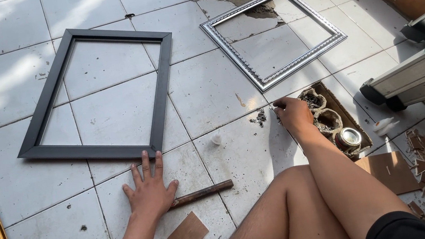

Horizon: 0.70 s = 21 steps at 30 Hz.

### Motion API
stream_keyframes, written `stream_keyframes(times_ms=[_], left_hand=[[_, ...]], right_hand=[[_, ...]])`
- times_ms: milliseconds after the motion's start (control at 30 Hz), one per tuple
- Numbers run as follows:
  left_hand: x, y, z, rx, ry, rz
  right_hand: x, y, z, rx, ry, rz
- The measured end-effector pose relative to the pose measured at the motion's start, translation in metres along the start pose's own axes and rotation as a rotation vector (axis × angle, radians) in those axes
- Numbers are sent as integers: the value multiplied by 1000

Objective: Assembling picture frames by applying glue to the mitered corners of moldings and joining them together, using a hammer for adjustments.

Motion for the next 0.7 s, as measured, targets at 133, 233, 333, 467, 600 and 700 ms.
stream_keyframes(times_ms=[133, 233, 333, 467, 600, 700], left_hand=[[2, 1, 0, -1, 1, 2], [1, 0, 0, 5, -8, -4], [1, 0, -1, 5, -10, 1], [-1, 0, 2, 9, -14, 6], [-1, 0, 3, 17, -12, 11], [1, 2, 1, 15, -25, 8]], right_hand=[[4, -18, -6, 20, -14, 71], [12, -43, -17, 57, -39, -32], [20, -61, -30, 52, -64, -53], [9, -56, -16, 38, -46, -100], [8, -45, -9, 29, -34, 85], [3, -37, 2, 88, 1, 344]])
Point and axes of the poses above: each hand's wrist, its own z-axis towards the middle knuckle, its own x-axis out of the back of the hand, y = z × x, the point moved 5 cm from there along z, towards the middle knuckle, and after that the axes turned 6 degrees about -y, right-handed, at the moved point
